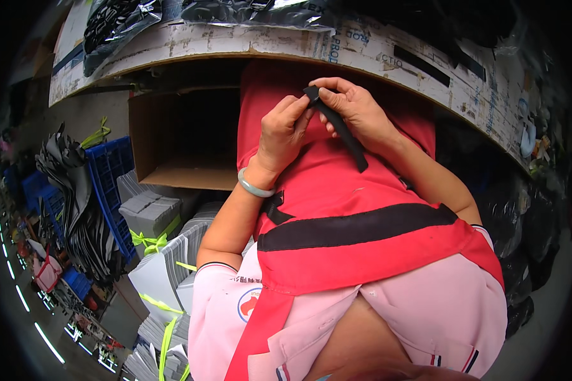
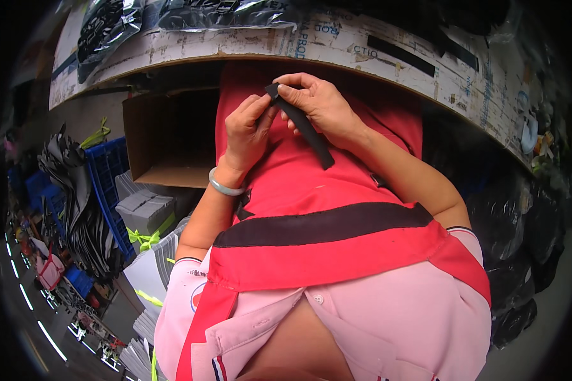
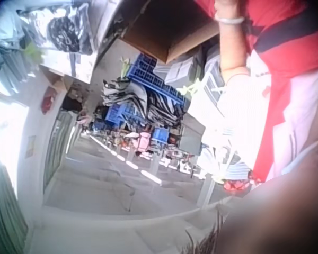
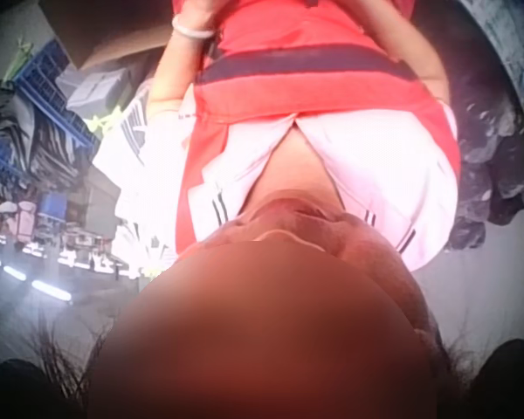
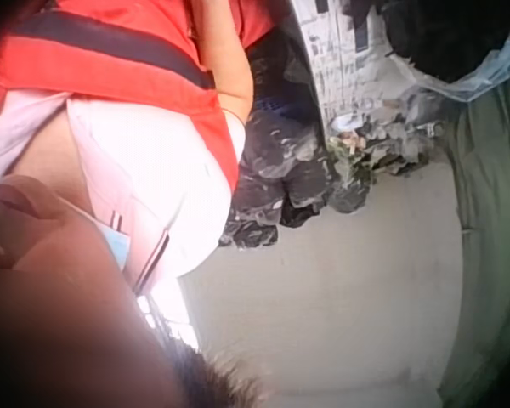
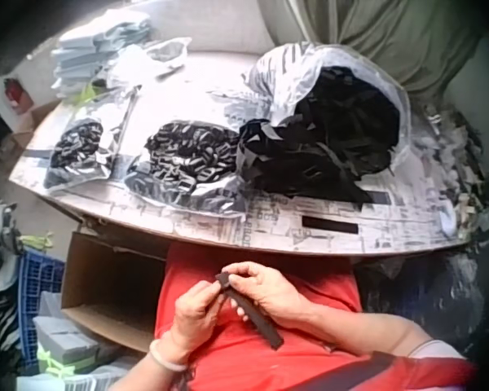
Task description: Threading black webbing straps through plastic buckles at a workbench.
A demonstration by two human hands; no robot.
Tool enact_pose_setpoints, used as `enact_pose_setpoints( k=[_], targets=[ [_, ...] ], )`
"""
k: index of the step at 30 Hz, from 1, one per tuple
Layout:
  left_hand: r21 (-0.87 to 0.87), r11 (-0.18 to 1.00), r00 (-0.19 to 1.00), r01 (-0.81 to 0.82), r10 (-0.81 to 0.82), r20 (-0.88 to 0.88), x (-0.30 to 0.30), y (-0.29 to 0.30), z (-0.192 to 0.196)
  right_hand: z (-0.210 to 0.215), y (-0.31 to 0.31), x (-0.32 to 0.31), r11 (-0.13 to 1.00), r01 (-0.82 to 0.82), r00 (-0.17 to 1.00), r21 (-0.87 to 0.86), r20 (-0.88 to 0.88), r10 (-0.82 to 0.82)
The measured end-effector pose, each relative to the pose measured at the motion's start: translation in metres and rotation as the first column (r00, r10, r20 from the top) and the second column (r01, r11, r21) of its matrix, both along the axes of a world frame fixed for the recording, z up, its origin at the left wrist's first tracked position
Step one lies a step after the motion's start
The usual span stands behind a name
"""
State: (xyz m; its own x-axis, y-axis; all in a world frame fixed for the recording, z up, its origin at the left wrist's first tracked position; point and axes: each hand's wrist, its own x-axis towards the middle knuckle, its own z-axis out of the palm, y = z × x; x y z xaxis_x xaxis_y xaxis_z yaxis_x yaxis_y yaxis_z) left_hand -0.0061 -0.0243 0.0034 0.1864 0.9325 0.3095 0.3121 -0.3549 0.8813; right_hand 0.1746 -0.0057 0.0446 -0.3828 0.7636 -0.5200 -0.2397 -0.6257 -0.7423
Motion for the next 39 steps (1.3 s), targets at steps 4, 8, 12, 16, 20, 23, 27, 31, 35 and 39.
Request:
enact_pose_setpoints(
  k=[4,8,12,16,20,23,27,31,35,39],
  targets=[
    [-0.633,0.742,0.879,0.22,0.132,0.459,0.001,-0.001,0.02,0.0,0.005,0.01,0.998,-0.041,0.999,0.042,0.0,0.041],
    [-0.714,0.511,0.641,0.479,0.352,0.682,-0.005,0.006,0.01,-0.013,-0.001,0.005,0.881,-0.081,0.968,0.467,0.248,-0.042],
    [-0.723,0.529,0.638,0.445,0.38,0.67,0.001,0.006,0.013,0.012,-0.008,-0.002,0.744,0.081,0.985,0.663,0.06,-0.161],
    [-0.694,0.675,0.681,0.25,0.387,0.621,0.005,0.008,0.017,0.029,-0.004,0.001,0.894,-0.02,0.938,0.447,0.317,-0.137],
    [-0.644,0.747,0.74,0.166,0.338,0.582,0.009,0.004,0.016,0.022,-0.004,0.006,0.959,-0.114,0.913,0.26,0.408,-0.002],
    [-0.587,0.796,0.772,0.144,0.281,0.57,0.01,0.0,0.013,0.019,-0.003,0.002,0.969,-0.07,0.932,0.236,0.361,-0.02],
    [-0.399,0.908,0.798,0.128,0.145,0.585,0.01,0.0,0.007,0.014,-0.005,-0.003,0.972,0.035,0.973,0.233,0.212,-0.086],
    [-0.403,0.901,0.799,0.159,0.122,0.589,0.001,0.002,0.012,0.008,0.001,0.012,0.999,-0.027,0.995,0.044,0.093,0.022],
    [-0.31,0.926,0.859,0.217,-0.03,0.511,-0.006,-0.006,0.023,0.01,0.005,0.024,0.965,-0.257,0.96,0.041,0.121,0.251],
    [-0.347,0.892,0.847,0.289,-0.069,0.528,-0.014,-0.012,0.028,0.005,0.006,0.02,0.952,-0.15,0.94,0.266,0.336,0.054]
  ],
)
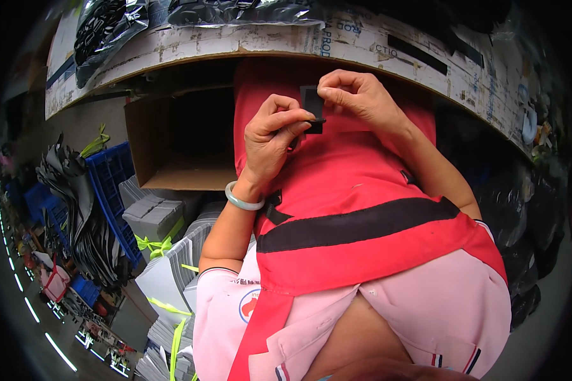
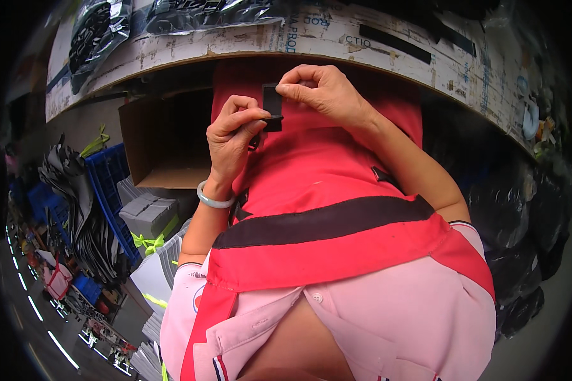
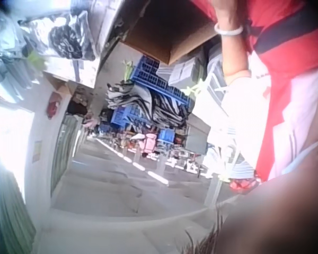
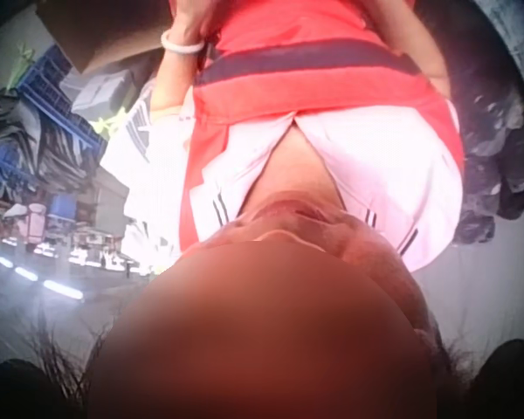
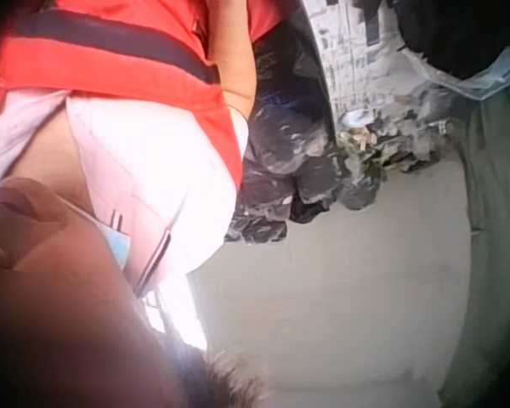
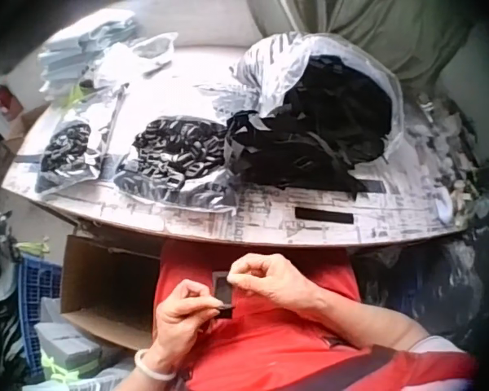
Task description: Threading black webbing straps through plastic buckles at a workbench.
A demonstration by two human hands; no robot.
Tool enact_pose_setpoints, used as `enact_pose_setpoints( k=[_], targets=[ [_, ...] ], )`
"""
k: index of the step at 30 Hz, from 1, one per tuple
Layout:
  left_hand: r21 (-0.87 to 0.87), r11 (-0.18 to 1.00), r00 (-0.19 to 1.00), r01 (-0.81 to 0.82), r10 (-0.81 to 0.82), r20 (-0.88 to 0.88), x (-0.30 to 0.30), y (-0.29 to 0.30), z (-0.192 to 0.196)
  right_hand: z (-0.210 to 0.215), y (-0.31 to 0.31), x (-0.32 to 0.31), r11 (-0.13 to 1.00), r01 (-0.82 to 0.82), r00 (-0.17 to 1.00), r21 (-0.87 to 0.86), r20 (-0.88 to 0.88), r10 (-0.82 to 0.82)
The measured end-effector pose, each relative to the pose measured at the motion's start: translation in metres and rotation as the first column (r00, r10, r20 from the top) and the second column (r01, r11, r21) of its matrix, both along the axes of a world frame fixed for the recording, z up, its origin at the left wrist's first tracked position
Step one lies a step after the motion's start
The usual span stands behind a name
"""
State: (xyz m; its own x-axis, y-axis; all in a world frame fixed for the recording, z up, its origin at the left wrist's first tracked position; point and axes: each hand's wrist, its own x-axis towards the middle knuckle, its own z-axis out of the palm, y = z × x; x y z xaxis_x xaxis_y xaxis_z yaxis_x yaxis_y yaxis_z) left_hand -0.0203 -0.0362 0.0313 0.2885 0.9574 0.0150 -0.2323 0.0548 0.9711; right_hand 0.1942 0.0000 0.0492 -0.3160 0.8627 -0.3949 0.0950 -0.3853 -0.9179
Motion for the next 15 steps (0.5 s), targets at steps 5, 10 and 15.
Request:
enact_pose_setpoints(
  k=[5,10,15],
  targets=[
    [0.014,0.998,0.998,0.057,-0.057,0.007,-0.003,-0.003,0.003,-0.003,0.0,-0.002,0.998,0.055,0.991,-0.032,-0.124,-0.059],
    [0.005,0.996,0.994,0.091,-0.091,0.066,-0.001,-0.007,0.007,-0.01,0.0,-0.001,0.995,0.038,0.981,-0.096,-0.188,-0.056],
    [-0.063,0.996,0.998,0.055,-0.055,-0.008,-0.005,-0.01,0.017,-0.012,-0.001,-0.005,0.991,0.128,0.968,-0.05,-0.21,-0.135]
  ],
)
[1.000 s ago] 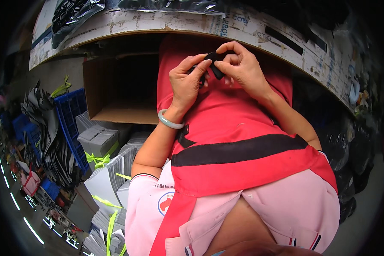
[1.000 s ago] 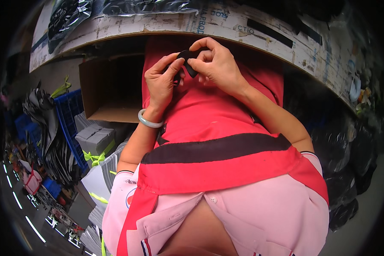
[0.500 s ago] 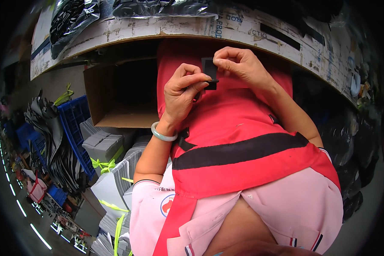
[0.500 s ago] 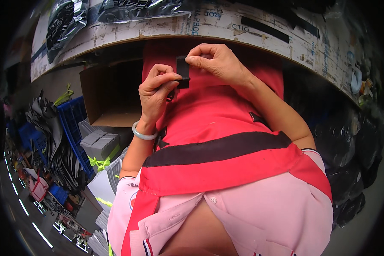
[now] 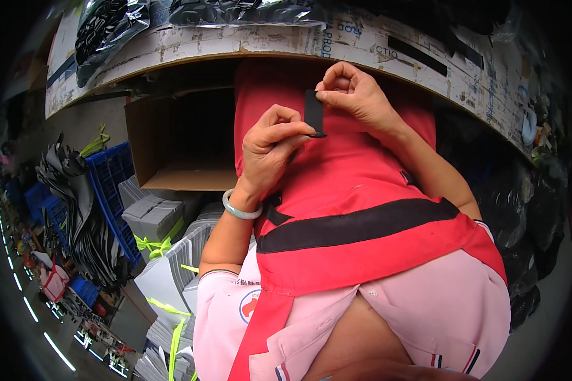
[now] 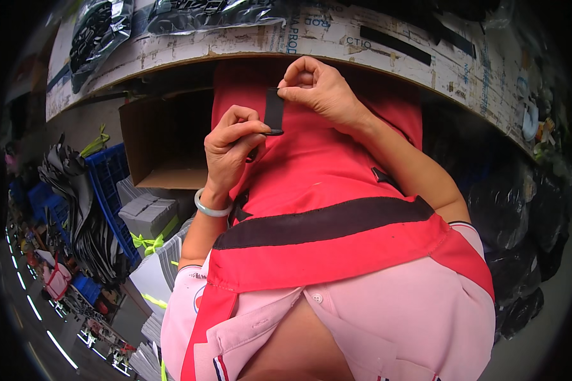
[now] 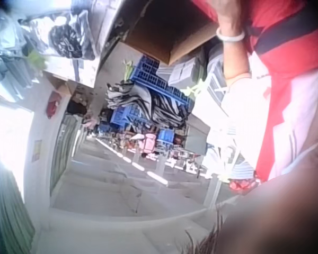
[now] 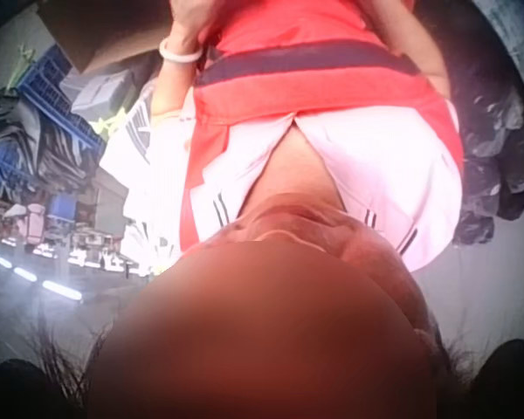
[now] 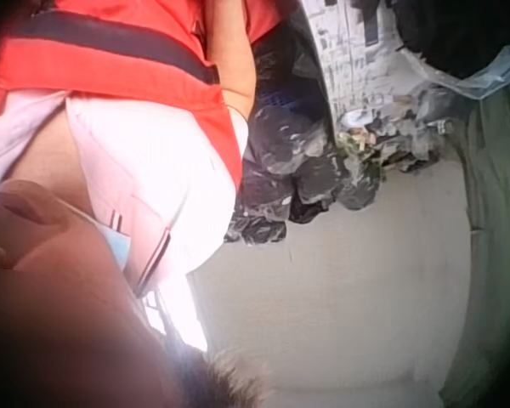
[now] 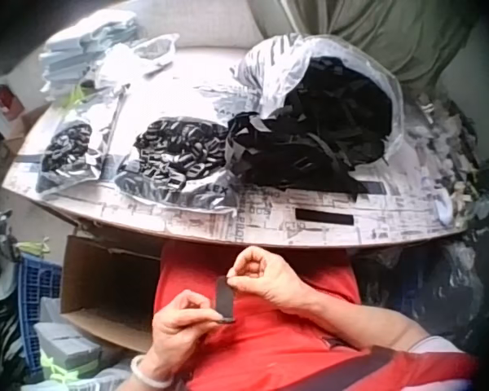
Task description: Threading black webbing straps through plastic buckles at a workbench.
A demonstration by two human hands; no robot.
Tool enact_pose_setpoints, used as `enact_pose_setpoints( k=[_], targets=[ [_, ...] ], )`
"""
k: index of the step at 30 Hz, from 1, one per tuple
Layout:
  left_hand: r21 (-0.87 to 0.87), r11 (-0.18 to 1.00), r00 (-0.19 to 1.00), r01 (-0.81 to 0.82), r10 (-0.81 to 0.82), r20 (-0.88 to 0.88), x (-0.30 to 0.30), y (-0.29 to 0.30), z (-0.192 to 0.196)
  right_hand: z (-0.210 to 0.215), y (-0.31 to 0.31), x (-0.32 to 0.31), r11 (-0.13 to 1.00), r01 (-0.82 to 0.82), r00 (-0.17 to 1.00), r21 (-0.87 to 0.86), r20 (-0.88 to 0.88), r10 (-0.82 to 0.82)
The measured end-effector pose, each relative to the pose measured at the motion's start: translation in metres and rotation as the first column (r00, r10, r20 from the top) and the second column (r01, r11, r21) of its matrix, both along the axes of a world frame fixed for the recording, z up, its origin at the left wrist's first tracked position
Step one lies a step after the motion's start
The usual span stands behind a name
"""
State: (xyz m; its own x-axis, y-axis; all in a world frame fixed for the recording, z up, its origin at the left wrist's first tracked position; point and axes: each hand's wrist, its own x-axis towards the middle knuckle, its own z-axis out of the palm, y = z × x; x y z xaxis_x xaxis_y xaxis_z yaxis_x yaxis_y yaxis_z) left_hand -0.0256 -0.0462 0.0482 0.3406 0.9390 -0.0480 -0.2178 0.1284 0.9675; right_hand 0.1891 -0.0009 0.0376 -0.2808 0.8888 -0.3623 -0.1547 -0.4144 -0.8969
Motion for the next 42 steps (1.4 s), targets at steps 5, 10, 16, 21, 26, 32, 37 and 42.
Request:
enact_pose_setpoints(
  k=[5,10,16,21,26,32,37,42],
  targets=[
    [-0.093,0.996,0.987,-0.005,-0.01,-0.158,-0.053,-0.003,0.012,0.009,-0.004,-0.001,0.967,-0.112,0.963,0.227,0.263,0.049],
    [-0.229,0.689,0.721,-0.687,0.687,-0.094,-0.165,-0.017,-0.03,0.011,0.027,0.082,0.665,-0.294,0.351,0.686,0.725,-0.592],
    [-0.427,0.833,0.901,-0.352,0.425,0.087,-0.108,-0.001,-0.049,-0.004,-0.004,0.102,0.629,-0.471,0.244,0.618,0.777,-0.581],
    [-0.482,0.867,0.958,-0.129,0.234,0.165,-0.023,0.016,-0.041,-0.008,-0.002,0.093,0.559,-0.438,0.42,0.704,0.71,-0.566],
    [-0.468,0.883,0.99,0.007,0.06,0.129,-0.001,0.017,-0.034,0.016,-0.021,0.045,0.892,-0.085,0.871,0.443,0.468,-0.149],
    [-0.605,0.739,0.807,0.295,0.145,0.572,0.002,0.017,-0.038,0.033,-0.011,0.004,0.989,-0.137,0.953,0.049,0.278,0.119],
    [-0.549,0.66,0.568,0.513,0.218,0.793,-0.003,0.012,-0.052,0.035,-0.009,-0.011,0.919,-0.276,0.961,-0.28,-0.105,0.257],
    [-0.58,0.674,0.627,0.458,0.217,0.748,0.002,0.014,-0.053,0.026,-0.009,-0.015,0.898,-0.293,0.941,-0.327,-0.265,0.211]
  ],
)
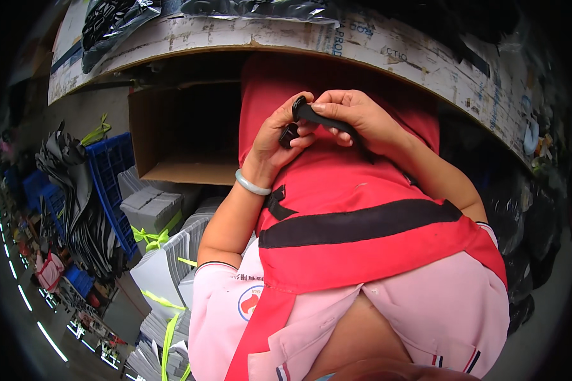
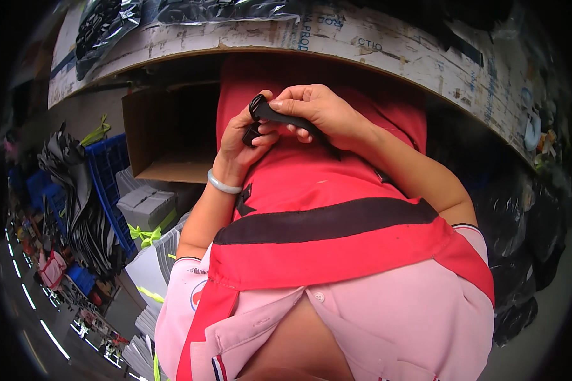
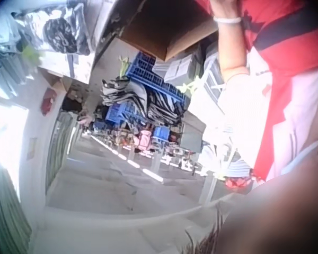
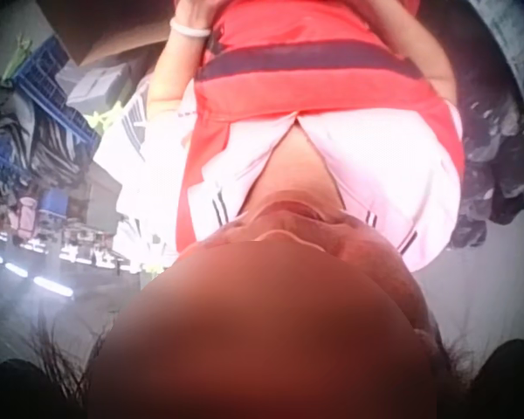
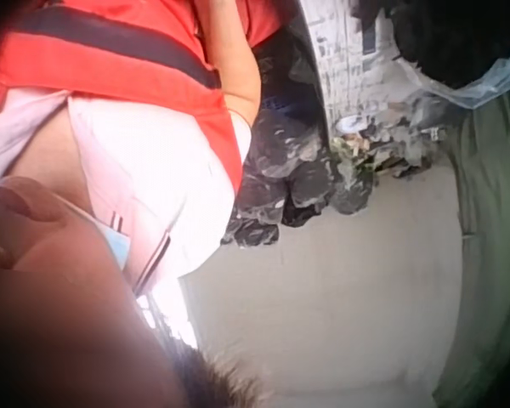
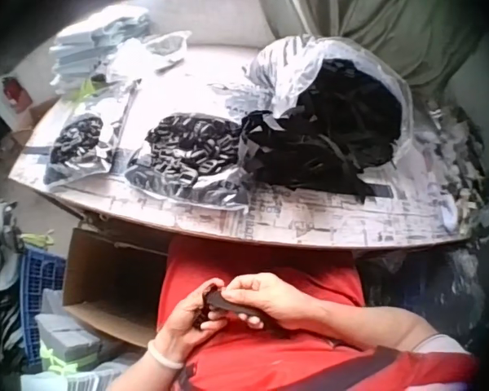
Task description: Threading black webbing straps through plastic buckles at a workbench.
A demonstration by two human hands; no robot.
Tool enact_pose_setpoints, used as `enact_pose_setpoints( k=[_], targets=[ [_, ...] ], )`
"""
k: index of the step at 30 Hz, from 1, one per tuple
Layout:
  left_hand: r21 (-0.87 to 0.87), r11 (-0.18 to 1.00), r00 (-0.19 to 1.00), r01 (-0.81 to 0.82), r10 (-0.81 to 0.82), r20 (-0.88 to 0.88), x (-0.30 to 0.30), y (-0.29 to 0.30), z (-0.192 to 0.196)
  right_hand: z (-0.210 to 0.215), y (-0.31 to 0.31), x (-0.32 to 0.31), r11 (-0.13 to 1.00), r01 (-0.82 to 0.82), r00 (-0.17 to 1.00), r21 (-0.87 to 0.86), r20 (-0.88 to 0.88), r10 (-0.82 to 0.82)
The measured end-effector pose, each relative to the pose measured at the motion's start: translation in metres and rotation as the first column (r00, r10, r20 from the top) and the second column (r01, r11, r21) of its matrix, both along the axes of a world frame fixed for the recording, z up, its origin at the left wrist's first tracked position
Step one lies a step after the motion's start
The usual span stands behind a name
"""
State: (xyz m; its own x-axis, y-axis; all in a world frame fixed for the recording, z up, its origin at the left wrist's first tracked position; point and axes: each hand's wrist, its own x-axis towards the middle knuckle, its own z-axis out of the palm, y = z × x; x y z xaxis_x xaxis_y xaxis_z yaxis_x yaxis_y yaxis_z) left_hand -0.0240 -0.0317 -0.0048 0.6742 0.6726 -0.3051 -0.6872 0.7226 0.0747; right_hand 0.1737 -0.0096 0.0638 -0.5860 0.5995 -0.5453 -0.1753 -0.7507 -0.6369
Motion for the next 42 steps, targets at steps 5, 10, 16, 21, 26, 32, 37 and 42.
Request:
enact_pose_setpoints(
  k=[5,10,16,21,26,32,37,42],
  targets=[
    [-0.078,0.997,0.996,0.018,-0.011,0.083,0.0,0.003,-0.002,-0.003,-0.001,0.001,0.999,0.044,0.999,-0.011,-0.017,-0.044],
    [-0.066,0.998,0.995,0.025,-0.019,0.096,0.003,0.003,-0.001,-0.004,-0.003,-0.002,0.996,0.089,0.996,0.022,0.03,-0.089],
    [-0.087,0.996,0.987,0.019,-0.005,0.163,0.001,0.008,-0.011,-0.009,-0.003,-0.006,0.982,0.174,0.982,0.076,0.061,-0.179],
    [-0.047,0.999,0.993,0.012,-0.007,0.117,0.005,0.012,-0.01,-0.015,-0.004,-0.008,0.966,0.222,0.972,0.131,0.042,-0.23],
    [0.096,0.995,0.997,-0.036,0.029,0.072,0.007,0.016,-0.01,-0.016,-0.005,-0.01,0.92,0.367,0.929,0.136,-0.01,-0.369],
    [0.169,0.985,0.99,0.023,0.001,-0.144,0.013,0.013,-0.016,-0.026,-0.003,-0.014,0.952,0.268,0.961,0.146,0.036,-0.275],
    [0.178,0.984,0.935,-0.013,0.075,-0.346,0.016,0.011,-0.025,-0.034,0.01,-0.001,0.976,0.079,0.985,0.205,0.134,-0.108],
    [-0.167,0.979,0.981,-0.118,0.089,-0.173,0.014,0.008,0.003,-0.027,0.013,0.002,0.919,0.097,0.963,0.383,0.199,-0.184]
  ],
)
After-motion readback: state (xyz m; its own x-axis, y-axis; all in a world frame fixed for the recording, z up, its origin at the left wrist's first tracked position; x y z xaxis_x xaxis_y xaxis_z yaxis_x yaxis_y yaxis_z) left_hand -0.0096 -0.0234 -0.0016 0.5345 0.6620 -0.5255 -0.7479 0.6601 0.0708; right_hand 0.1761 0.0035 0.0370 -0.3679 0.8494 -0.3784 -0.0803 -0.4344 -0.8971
